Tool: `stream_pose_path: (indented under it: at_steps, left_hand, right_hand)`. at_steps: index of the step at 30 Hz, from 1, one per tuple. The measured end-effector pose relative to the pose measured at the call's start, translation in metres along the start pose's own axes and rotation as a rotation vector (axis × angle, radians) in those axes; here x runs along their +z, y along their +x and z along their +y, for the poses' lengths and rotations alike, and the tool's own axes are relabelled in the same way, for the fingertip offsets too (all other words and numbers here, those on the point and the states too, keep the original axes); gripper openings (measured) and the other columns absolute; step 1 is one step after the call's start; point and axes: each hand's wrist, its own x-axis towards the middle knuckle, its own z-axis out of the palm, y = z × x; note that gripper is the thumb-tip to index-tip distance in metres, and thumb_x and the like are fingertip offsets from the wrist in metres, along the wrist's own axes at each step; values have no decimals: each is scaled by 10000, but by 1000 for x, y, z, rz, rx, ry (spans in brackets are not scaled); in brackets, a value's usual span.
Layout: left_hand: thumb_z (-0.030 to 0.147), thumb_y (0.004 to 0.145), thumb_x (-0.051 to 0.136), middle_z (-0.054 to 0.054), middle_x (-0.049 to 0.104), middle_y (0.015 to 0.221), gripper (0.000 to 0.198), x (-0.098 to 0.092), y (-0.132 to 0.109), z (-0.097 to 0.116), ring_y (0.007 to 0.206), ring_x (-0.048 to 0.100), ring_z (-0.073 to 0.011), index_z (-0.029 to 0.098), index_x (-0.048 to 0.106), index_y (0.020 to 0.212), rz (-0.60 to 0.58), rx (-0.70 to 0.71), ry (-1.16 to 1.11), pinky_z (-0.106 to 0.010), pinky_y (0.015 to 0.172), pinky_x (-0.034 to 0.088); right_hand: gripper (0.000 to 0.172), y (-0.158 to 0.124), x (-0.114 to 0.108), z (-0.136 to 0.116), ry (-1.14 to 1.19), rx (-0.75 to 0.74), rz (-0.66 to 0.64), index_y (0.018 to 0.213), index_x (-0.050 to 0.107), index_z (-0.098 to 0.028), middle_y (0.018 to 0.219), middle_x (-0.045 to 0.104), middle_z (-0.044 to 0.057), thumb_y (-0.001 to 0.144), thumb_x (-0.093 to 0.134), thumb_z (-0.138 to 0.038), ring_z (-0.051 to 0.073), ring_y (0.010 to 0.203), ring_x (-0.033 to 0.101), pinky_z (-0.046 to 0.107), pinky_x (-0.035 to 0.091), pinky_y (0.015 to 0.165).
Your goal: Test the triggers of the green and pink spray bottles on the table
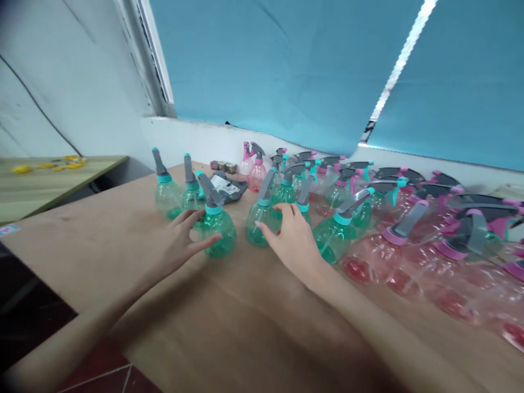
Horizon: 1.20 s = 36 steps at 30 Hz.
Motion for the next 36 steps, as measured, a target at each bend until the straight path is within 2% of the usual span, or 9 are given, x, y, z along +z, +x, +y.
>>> stream_pose_path:
  at_steps: [5,8,13,16,19,23,29,33,36]
  left_hand:
    - [552,853,598,-121,631,1138,613,0,18,3,1063,610,-315,147,498,1302,-47,6,130,-416,888,494]
    - [559,852,598,-123,634,1151,617,2,25,4,1074,608,-321,155,496,1306,-61,18,161,-412,888,492]
    - [540,858,608,-127,637,1158,613,5,34,7,1107,589,-322,141,496,1310,-78,29,200,-409,935,470]
    - [518,860,621,-136,628,1178,605,6,39,10,1134,565,-331,135,497,1312,-83,31,223,-424,953,458]
    - [503,865,619,-160,615,1198,612,7,43,13,1148,545,-351,107,493,1314,-83,24,248,-447,951,456]
    - [501,853,635,-156,631,1174,603,7,47,14,1144,544,-360,123,502,1304,-85,12,279,-453,937,465]
    - [549,856,606,-163,639,1128,645,7,46,14,1115,561,-372,119,482,1320,-71,9,292,-470,902,483]
    - [541,861,609,-157,599,1172,651,5,34,19,1143,546,-348,145,440,1350,-7,-7,299,-464,941,464]
    - [490,894,591,-159,577,1175,584,1,15,28,1124,554,-328,145,445,1341,41,-2,297,-444,938,470]
  right_hand:
    - [674,8,8,-3,-9,89,-84,1327,450,-39,1263,574,255,837,599,-476,337,913,665,482,494,822]
    - [744,16,12,-5,4,140,-143,1385,384,-31,1194,612,261,836,588,-491,360,926,665,460,519,740]
    - [679,26,20,-6,39,195,-230,1333,419,-48,840,696,163,854,560,-508,292,665,683,385,515,571]
    - [605,30,22,-7,64,231,-286,1242,465,-30,660,662,100,875,533,-505,232,480,628,343,486,475]
    - [569,33,20,-8,98,252,-335,1202,475,-41,580,624,46,879,533,-506,182,369,569,314,469,422]
    - [576,33,16,-5,149,253,-380,1223,471,-71,589,627,35,862,552,-513,157,330,537,302,463,365]
    - [611,30,9,-2,238,210,-399,1250,502,-93,751,676,105,831,587,-529,186,444,602,311,469,332]
    - [654,23,1,3,285,158,-432,1307,485,-97,717,675,82,822,611,-517,217,498,633,312,475,327]
    - [625,14,-8,9,318,103,-467,1316,488,-137,813,691,103,826,612,-505,232,598,675,298,497,340]
